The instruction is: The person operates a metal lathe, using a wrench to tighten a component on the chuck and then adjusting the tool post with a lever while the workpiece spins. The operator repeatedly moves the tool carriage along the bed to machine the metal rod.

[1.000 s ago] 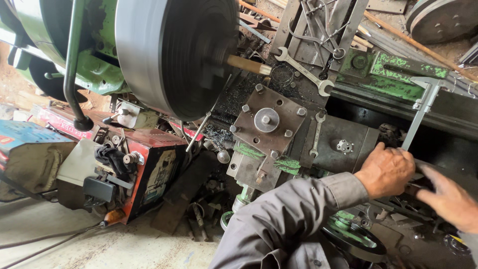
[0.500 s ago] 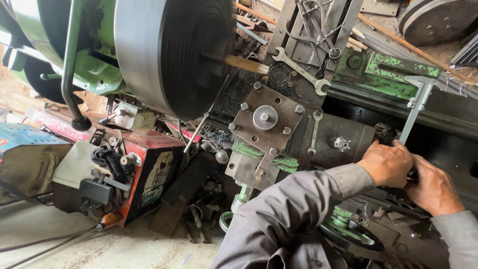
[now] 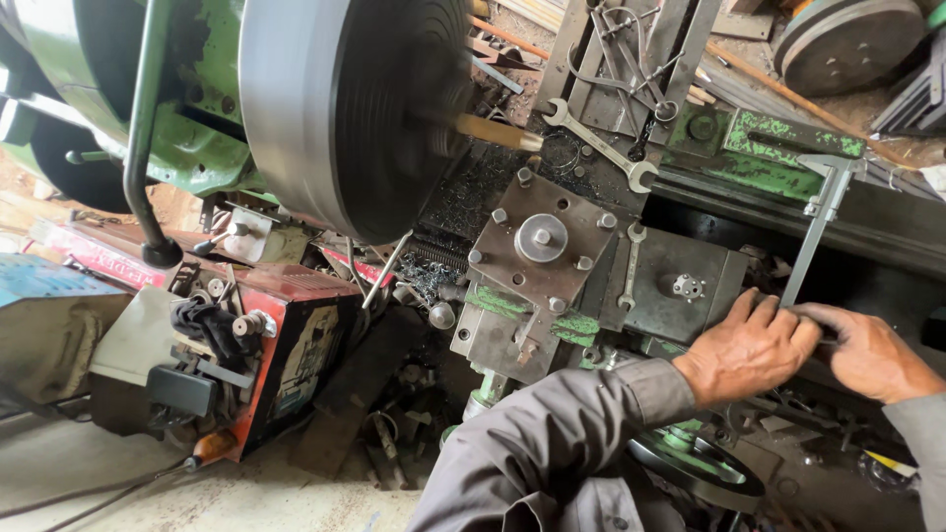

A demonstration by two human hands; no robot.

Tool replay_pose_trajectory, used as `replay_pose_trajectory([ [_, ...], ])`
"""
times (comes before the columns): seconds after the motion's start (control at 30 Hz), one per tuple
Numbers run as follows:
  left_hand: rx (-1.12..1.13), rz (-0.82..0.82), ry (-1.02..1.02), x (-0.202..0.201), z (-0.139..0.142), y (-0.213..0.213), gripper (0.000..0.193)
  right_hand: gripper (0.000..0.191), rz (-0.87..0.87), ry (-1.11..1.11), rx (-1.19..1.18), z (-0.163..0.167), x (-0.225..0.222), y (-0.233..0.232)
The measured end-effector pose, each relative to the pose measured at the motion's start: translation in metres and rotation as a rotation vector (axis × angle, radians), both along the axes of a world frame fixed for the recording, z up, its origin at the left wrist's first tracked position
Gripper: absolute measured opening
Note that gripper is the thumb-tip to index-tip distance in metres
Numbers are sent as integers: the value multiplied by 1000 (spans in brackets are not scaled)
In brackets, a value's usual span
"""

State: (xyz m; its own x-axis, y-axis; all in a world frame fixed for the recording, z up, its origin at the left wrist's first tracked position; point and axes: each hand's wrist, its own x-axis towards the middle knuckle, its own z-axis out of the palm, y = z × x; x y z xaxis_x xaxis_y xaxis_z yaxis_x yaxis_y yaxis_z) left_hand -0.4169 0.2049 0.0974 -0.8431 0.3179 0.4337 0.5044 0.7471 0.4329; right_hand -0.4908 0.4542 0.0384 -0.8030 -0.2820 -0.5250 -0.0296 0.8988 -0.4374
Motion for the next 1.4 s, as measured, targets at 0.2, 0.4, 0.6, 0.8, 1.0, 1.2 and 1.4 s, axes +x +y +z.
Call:
replay_pose_trajectory([
  [0.2, 84, 37, -8, 1, -9, 7, 20, 55, -16, -94, -32, 7, -10, -1],
  [0.4, 24, 42, -12, 1, -11, 9, 23, 47, 22, -213, -124, 7, -24, -9],
  [0.6, -38, 32, 5, 3, 3, 3, 37, 38, 99, -312, -167, 12, -43, -24],
  [0.8, -308, 127, 116, 8, 19, 3, 62, 42, 125, -435, -219, 10, -54, -31],
  [1.0, -383, 217, 36, 11, 10, 18, 66, 34, 49, -560, -241, 5, -62, -32],
  [1.2, -261, 267, 56, 5, -27, 36, 62, 33, 36, -725, -252, -2, -72, -31],
  [1.4, -223, 311, 146, -2, -53, 47, 58, 45, -68, -802, -226, 6, -79, -35],
])
